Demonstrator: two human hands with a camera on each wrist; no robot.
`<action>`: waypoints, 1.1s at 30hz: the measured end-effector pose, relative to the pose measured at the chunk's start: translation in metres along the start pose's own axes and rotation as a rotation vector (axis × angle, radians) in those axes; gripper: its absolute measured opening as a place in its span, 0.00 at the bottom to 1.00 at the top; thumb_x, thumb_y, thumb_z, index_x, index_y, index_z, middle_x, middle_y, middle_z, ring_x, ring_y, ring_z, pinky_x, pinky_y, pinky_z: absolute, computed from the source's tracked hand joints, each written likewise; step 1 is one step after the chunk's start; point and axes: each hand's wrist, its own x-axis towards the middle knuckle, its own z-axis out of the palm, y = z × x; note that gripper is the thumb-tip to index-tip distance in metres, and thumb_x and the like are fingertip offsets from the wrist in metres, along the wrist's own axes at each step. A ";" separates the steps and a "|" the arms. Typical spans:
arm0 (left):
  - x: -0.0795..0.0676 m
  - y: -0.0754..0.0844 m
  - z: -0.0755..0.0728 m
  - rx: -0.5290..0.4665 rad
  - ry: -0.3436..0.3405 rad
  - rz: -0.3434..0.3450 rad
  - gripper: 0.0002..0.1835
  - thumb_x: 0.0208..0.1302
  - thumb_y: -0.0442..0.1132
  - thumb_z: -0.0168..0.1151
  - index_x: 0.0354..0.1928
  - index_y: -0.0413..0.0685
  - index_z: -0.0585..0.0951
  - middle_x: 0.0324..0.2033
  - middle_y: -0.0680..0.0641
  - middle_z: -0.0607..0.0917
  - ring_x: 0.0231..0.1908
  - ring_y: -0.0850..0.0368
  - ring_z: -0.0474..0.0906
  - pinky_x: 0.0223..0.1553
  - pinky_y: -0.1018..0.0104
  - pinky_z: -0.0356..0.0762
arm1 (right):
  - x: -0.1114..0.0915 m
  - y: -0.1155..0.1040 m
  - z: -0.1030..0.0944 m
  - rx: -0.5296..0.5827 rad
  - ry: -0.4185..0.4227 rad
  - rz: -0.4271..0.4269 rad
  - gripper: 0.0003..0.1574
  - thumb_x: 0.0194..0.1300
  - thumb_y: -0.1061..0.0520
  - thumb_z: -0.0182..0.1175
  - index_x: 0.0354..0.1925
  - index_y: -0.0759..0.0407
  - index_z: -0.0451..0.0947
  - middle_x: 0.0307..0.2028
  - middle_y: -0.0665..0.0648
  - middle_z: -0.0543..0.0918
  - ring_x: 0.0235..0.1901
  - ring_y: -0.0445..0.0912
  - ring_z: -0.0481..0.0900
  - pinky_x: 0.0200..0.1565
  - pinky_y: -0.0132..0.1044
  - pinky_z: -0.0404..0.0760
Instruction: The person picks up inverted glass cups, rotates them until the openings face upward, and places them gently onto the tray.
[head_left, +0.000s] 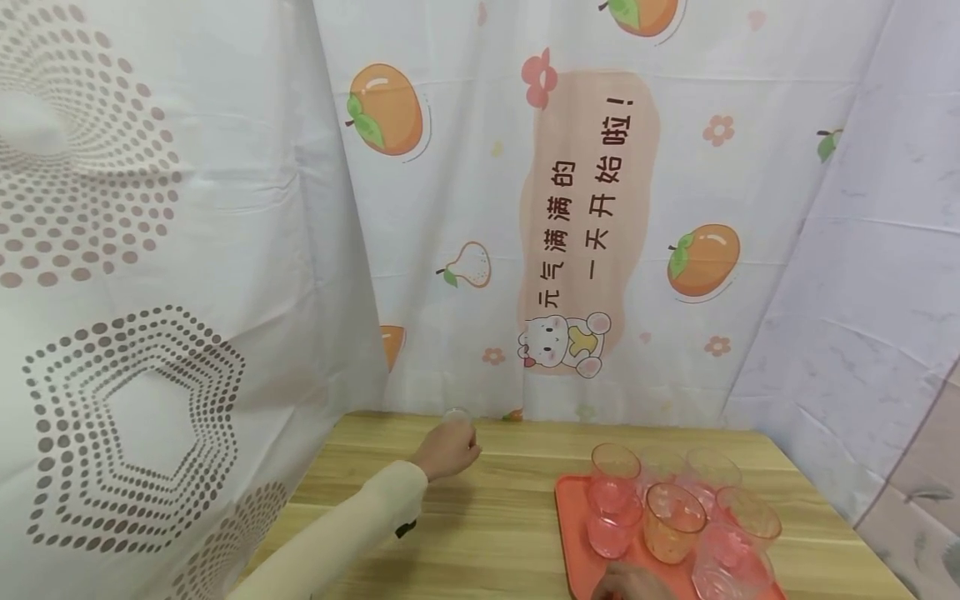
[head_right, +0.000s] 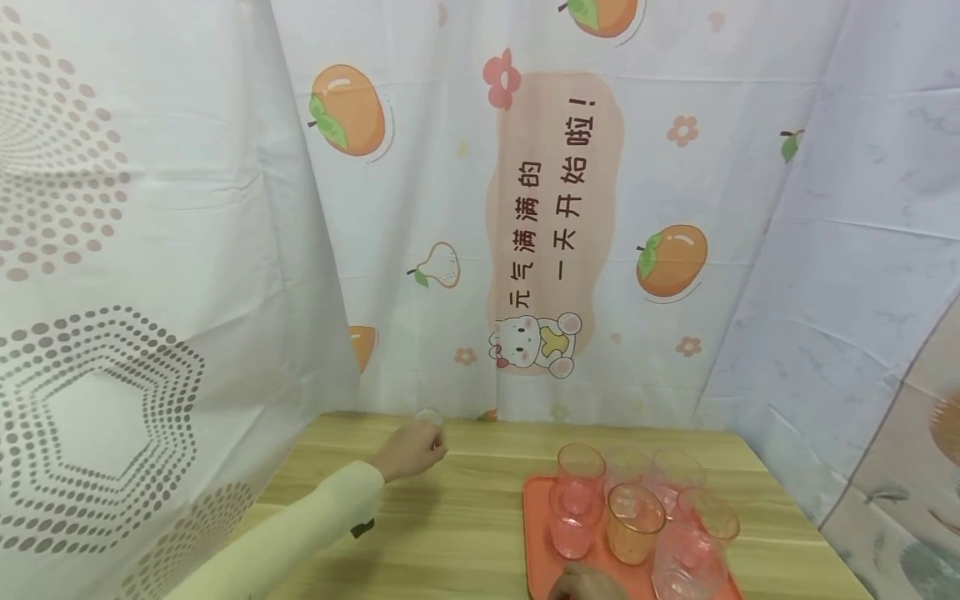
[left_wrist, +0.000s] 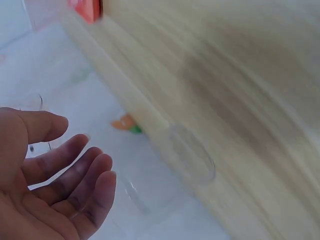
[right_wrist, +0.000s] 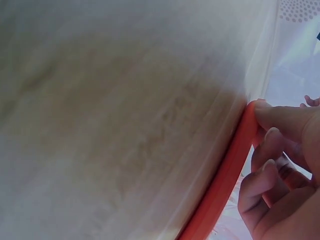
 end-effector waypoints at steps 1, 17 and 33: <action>0.002 -0.005 -0.001 0.008 0.010 -0.002 0.10 0.61 0.37 0.58 0.21 0.49 0.76 0.19 0.57 0.74 0.18 0.66 0.66 0.19 0.72 0.67 | 0.000 0.000 0.000 0.006 -0.007 0.010 0.04 0.55 0.51 0.65 0.25 0.42 0.81 0.24 0.33 0.70 0.25 0.27 0.66 0.26 0.28 0.70; 0.019 -0.049 -0.004 0.120 0.054 -0.112 0.12 0.61 0.42 0.63 0.35 0.37 0.80 0.29 0.45 0.78 0.29 0.54 0.73 0.29 0.61 0.74 | 0.001 -0.003 0.000 0.049 -0.031 0.080 0.06 0.55 0.49 0.65 0.23 0.41 0.80 0.22 0.34 0.69 0.23 0.28 0.66 0.25 0.27 0.68; 0.034 -0.061 0.014 0.115 0.020 -0.208 0.31 0.58 0.56 0.65 0.43 0.28 0.77 0.35 0.37 0.77 0.38 0.44 0.73 0.38 0.52 0.76 | 0.004 -0.001 -0.001 0.017 -0.017 0.059 0.04 0.54 0.50 0.66 0.25 0.41 0.80 0.23 0.33 0.69 0.24 0.27 0.66 0.25 0.27 0.68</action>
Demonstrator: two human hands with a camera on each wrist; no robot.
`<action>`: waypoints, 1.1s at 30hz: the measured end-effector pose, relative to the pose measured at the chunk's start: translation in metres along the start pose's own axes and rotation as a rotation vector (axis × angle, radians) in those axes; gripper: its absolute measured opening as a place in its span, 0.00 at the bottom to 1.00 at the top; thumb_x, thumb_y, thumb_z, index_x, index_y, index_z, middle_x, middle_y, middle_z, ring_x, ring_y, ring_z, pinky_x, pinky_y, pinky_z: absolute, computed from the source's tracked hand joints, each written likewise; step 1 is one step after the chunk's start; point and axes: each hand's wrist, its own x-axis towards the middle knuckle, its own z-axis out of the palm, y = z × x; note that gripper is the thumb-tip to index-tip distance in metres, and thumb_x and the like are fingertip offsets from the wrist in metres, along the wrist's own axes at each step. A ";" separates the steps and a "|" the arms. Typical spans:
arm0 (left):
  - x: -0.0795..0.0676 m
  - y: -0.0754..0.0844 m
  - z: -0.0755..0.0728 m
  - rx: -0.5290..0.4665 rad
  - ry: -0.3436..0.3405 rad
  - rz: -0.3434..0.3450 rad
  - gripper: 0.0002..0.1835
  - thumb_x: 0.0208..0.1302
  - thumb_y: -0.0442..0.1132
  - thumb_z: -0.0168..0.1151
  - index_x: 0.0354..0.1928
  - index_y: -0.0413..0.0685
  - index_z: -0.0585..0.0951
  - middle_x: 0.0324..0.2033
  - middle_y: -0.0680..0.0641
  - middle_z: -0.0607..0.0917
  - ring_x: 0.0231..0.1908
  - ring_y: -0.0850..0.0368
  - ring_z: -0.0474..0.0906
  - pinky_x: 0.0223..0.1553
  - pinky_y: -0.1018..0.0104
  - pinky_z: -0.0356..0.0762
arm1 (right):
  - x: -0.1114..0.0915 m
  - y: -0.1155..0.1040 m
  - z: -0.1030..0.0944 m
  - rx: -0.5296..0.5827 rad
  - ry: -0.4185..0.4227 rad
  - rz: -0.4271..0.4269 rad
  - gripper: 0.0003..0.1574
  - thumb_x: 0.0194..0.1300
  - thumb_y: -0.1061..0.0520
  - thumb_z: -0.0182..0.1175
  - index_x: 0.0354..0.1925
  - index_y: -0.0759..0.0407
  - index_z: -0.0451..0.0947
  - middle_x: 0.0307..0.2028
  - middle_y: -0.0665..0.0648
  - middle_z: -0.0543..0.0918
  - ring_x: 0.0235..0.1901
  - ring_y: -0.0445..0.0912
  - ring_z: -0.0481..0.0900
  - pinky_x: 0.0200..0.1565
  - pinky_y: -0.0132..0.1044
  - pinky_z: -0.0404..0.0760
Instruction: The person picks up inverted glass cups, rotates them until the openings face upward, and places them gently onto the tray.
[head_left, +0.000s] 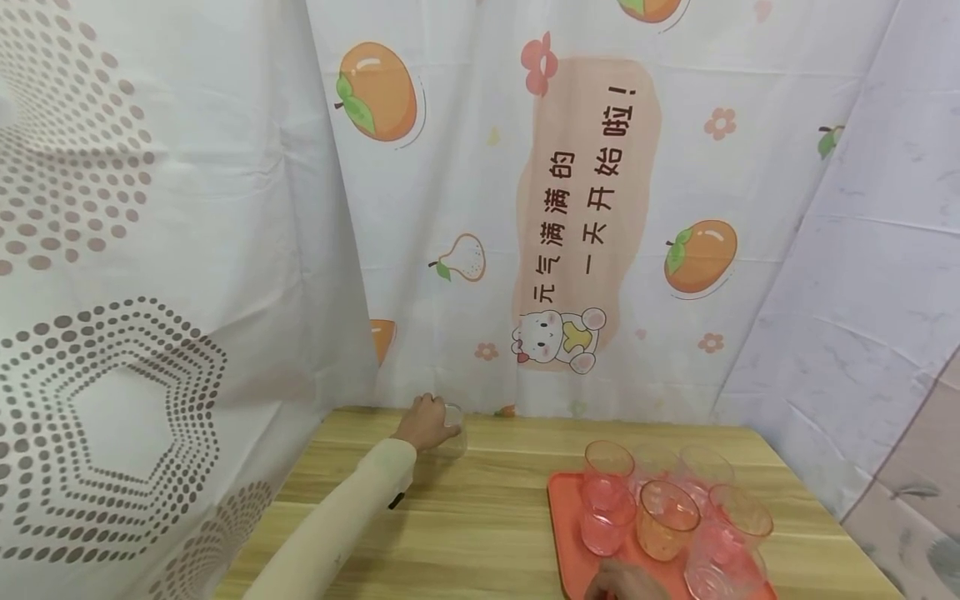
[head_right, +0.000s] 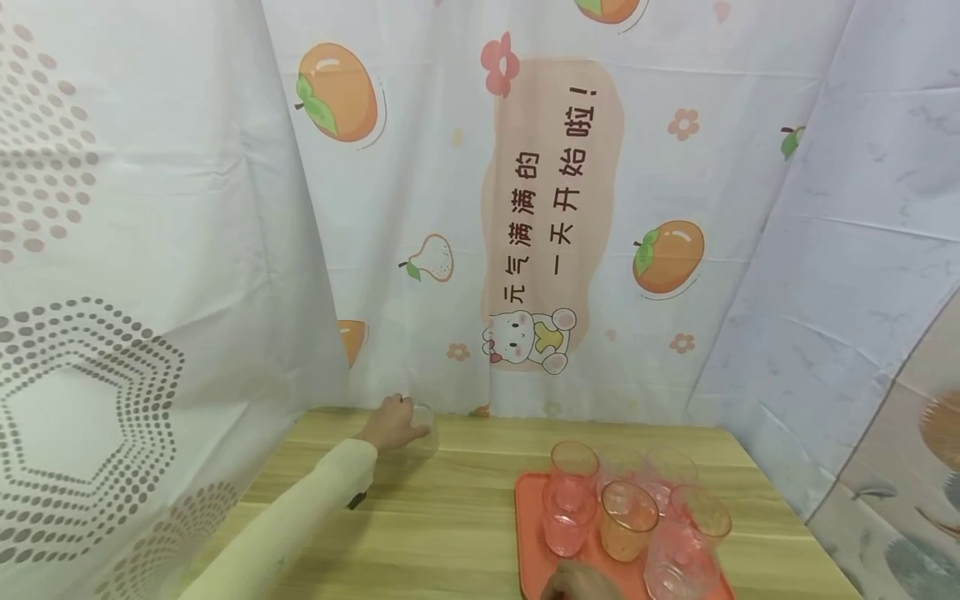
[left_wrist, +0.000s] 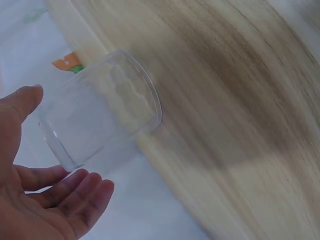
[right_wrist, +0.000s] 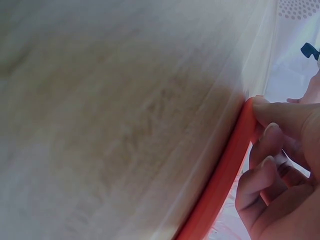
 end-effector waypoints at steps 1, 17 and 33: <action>0.001 0.000 0.001 -0.002 -0.001 -0.004 0.31 0.58 0.56 0.65 0.43 0.28 0.77 0.36 0.36 0.77 0.39 0.43 0.73 0.38 0.52 0.76 | 0.000 0.000 0.000 -0.004 0.004 -0.011 0.04 0.54 0.50 0.66 0.25 0.41 0.81 0.23 0.33 0.69 0.24 0.27 0.66 0.25 0.27 0.68; 0.012 -0.006 0.009 -0.146 -0.018 -0.074 0.32 0.58 0.55 0.64 0.45 0.28 0.76 0.39 0.37 0.78 0.41 0.44 0.74 0.43 0.51 0.74 | 0.001 0.001 -0.001 0.068 -0.026 0.017 0.04 0.56 0.49 0.65 0.25 0.42 0.81 0.24 0.34 0.70 0.24 0.28 0.67 0.26 0.27 0.69; 0.004 -0.012 0.002 -0.278 -0.054 -0.071 0.22 0.53 0.49 0.67 0.15 0.49 0.66 0.16 0.52 0.65 0.16 0.59 0.58 0.16 0.66 0.60 | 0.002 0.006 0.000 0.070 -0.023 0.005 0.05 0.57 0.50 0.64 0.25 0.42 0.80 0.23 0.33 0.70 0.24 0.28 0.67 0.26 0.27 0.69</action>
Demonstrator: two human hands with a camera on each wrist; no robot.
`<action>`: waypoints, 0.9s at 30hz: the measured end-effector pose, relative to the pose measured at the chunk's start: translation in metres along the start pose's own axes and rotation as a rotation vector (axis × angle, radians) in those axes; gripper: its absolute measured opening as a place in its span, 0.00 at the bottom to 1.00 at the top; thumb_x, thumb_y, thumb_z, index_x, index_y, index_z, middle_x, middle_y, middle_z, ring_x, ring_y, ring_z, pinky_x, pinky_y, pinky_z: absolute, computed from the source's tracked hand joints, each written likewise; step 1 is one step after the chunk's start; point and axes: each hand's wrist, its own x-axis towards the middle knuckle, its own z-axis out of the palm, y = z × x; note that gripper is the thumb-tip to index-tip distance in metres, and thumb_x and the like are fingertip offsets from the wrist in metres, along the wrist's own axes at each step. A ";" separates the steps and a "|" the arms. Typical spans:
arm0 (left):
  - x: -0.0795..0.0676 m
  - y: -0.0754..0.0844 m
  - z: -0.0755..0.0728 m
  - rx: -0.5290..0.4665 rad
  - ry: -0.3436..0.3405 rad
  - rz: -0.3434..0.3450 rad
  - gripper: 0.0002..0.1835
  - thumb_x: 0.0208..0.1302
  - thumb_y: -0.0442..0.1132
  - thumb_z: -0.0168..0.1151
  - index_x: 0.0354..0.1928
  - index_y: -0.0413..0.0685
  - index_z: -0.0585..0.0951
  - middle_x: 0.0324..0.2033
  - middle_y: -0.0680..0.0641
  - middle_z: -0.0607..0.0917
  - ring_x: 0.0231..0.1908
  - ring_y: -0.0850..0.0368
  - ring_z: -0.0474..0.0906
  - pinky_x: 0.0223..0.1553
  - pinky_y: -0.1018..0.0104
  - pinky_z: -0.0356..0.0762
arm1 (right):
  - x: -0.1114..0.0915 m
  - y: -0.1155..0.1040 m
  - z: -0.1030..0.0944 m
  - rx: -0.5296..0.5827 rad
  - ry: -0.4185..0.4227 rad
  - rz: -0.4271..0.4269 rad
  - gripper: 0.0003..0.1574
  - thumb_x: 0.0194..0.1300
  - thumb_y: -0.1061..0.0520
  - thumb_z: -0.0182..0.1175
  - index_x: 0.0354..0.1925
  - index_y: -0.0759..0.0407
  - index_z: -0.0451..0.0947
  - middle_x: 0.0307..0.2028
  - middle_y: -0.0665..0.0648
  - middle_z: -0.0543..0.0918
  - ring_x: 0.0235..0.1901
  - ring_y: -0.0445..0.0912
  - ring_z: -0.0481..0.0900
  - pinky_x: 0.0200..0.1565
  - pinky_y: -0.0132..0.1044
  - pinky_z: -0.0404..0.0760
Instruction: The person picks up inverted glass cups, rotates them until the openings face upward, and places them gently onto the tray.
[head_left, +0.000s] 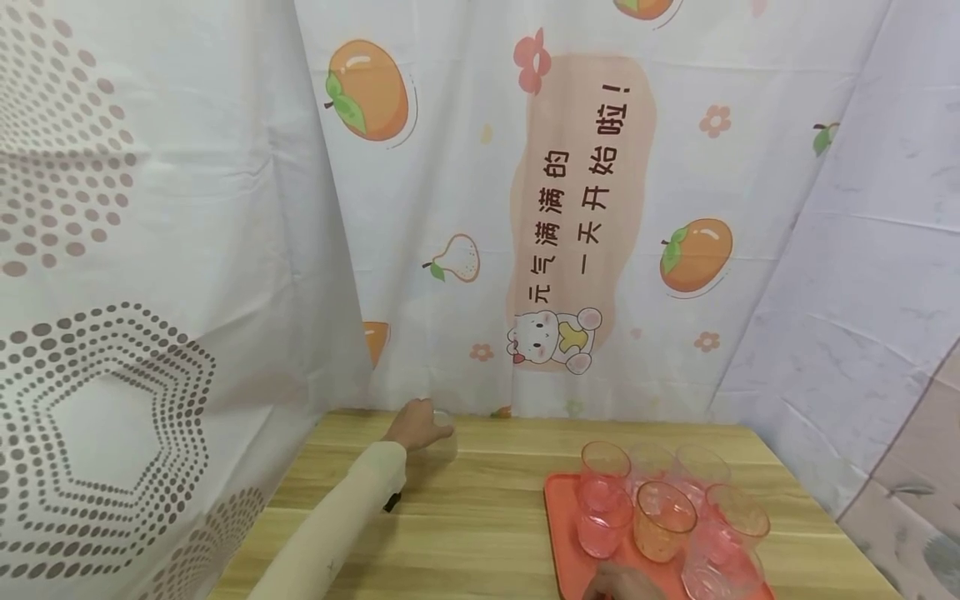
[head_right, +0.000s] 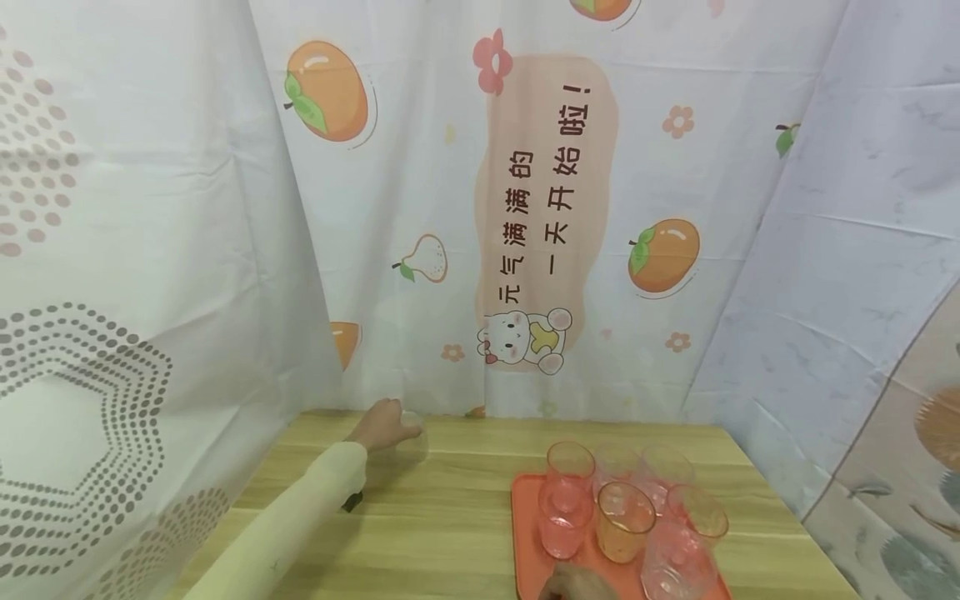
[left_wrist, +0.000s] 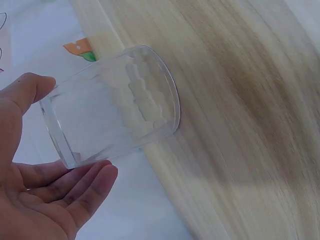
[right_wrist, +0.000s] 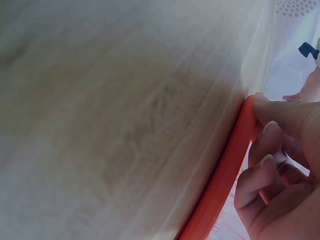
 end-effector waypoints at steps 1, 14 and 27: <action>-0.003 0.000 -0.002 0.003 0.000 -0.001 0.22 0.53 0.49 0.67 0.16 0.48 0.66 0.16 0.52 0.65 0.16 0.59 0.58 0.17 0.65 0.60 | 0.000 0.000 0.000 -0.003 0.005 -0.011 0.05 0.57 0.50 0.64 0.25 0.42 0.80 0.23 0.33 0.70 0.24 0.27 0.67 0.26 0.27 0.70; -0.022 0.001 -0.019 0.068 0.004 0.024 0.20 0.53 0.51 0.68 0.25 0.43 0.72 0.24 0.48 0.73 0.23 0.55 0.66 0.24 0.63 0.68 | -0.001 -0.006 0.000 -0.011 -0.009 0.018 0.05 0.56 0.48 0.66 0.25 0.42 0.81 0.23 0.34 0.70 0.23 0.29 0.67 0.25 0.28 0.69; -0.040 0.016 -0.025 0.053 -0.008 0.085 0.21 0.53 0.54 0.67 0.27 0.44 0.73 0.24 0.50 0.74 0.24 0.55 0.67 0.23 0.62 0.68 | -0.002 -0.003 0.002 -0.088 0.028 -0.079 0.04 0.54 0.51 0.67 0.25 0.42 0.81 0.24 0.32 0.69 0.24 0.27 0.66 0.25 0.26 0.69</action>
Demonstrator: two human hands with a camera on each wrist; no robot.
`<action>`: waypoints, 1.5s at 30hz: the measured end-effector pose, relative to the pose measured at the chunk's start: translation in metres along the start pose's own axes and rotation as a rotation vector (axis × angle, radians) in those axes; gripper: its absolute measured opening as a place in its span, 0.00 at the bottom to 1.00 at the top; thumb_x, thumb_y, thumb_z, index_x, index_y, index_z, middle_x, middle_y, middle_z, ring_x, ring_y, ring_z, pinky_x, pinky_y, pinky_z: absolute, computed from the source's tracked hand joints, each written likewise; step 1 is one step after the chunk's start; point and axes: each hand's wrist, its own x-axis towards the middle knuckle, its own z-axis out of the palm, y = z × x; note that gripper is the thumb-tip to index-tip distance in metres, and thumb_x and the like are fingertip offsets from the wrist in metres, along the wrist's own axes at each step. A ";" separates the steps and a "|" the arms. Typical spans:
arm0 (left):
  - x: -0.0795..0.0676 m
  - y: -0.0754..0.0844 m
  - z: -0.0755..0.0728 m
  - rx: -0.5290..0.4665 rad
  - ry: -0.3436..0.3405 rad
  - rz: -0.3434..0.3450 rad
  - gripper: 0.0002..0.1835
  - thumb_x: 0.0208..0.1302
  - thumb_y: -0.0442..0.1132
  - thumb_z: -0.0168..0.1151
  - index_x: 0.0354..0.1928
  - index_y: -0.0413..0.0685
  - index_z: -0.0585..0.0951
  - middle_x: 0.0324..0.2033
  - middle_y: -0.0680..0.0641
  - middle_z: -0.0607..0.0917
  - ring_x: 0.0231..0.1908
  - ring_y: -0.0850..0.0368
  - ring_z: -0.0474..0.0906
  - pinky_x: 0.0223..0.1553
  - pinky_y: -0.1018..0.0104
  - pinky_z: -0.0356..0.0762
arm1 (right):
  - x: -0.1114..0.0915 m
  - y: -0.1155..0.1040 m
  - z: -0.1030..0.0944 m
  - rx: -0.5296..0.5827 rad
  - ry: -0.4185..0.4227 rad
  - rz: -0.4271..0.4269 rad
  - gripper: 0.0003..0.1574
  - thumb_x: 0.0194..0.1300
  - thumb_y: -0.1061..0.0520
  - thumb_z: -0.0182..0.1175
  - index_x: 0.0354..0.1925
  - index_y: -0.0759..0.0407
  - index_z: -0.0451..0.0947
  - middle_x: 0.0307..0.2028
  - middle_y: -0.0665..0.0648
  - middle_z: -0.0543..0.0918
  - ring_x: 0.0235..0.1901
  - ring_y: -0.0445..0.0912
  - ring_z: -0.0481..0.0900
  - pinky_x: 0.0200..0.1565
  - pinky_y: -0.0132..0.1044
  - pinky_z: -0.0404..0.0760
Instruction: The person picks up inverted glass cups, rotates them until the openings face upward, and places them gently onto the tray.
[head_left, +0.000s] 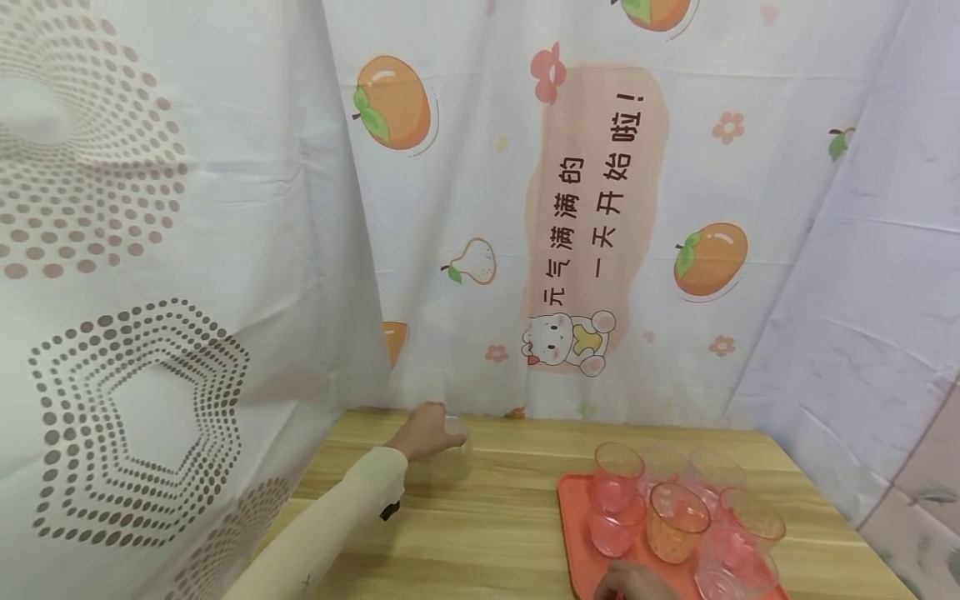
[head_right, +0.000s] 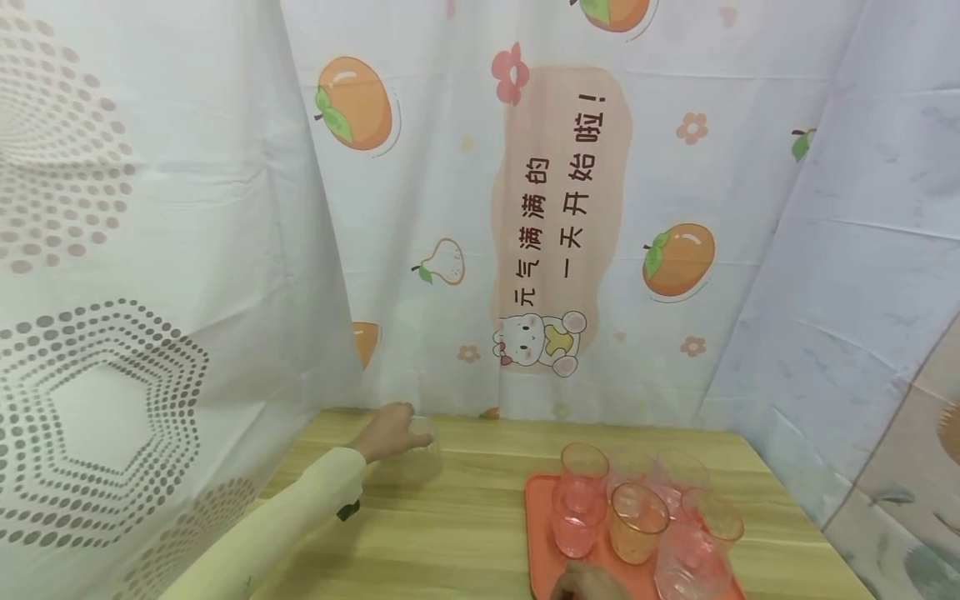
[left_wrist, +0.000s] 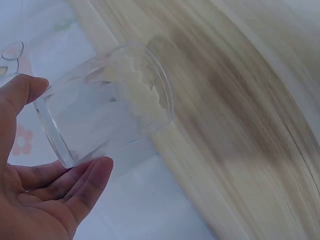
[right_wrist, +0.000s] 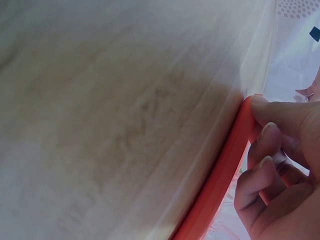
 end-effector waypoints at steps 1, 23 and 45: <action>-0.001 0.002 0.000 -0.003 -0.006 0.001 0.21 0.53 0.54 0.67 0.27 0.45 0.73 0.24 0.50 0.74 0.24 0.56 0.67 0.23 0.62 0.68 | -0.001 0.000 -0.001 0.005 -0.002 0.000 0.04 0.54 0.50 0.67 0.25 0.42 0.81 0.24 0.32 0.69 0.24 0.27 0.66 0.25 0.26 0.68; -0.021 0.020 0.005 -0.099 -0.027 0.048 0.18 0.52 0.53 0.66 0.26 0.47 0.74 0.21 0.52 0.73 0.17 0.62 0.64 0.15 0.68 0.64 | -0.002 -0.005 -0.003 0.007 -0.042 0.024 0.04 0.54 0.50 0.67 0.25 0.43 0.81 0.24 0.33 0.69 0.24 0.28 0.65 0.25 0.28 0.68; -0.053 0.048 0.011 -0.205 -0.083 0.092 0.21 0.52 0.56 0.67 0.33 0.44 0.77 0.22 0.54 0.75 0.17 0.63 0.67 0.15 0.70 0.66 | 0.003 -0.009 -0.008 0.100 -0.100 0.066 0.04 0.54 0.48 0.68 0.27 0.44 0.82 0.24 0.34 0.74 0.24 0.29 0.68 0.27 0.29 0.70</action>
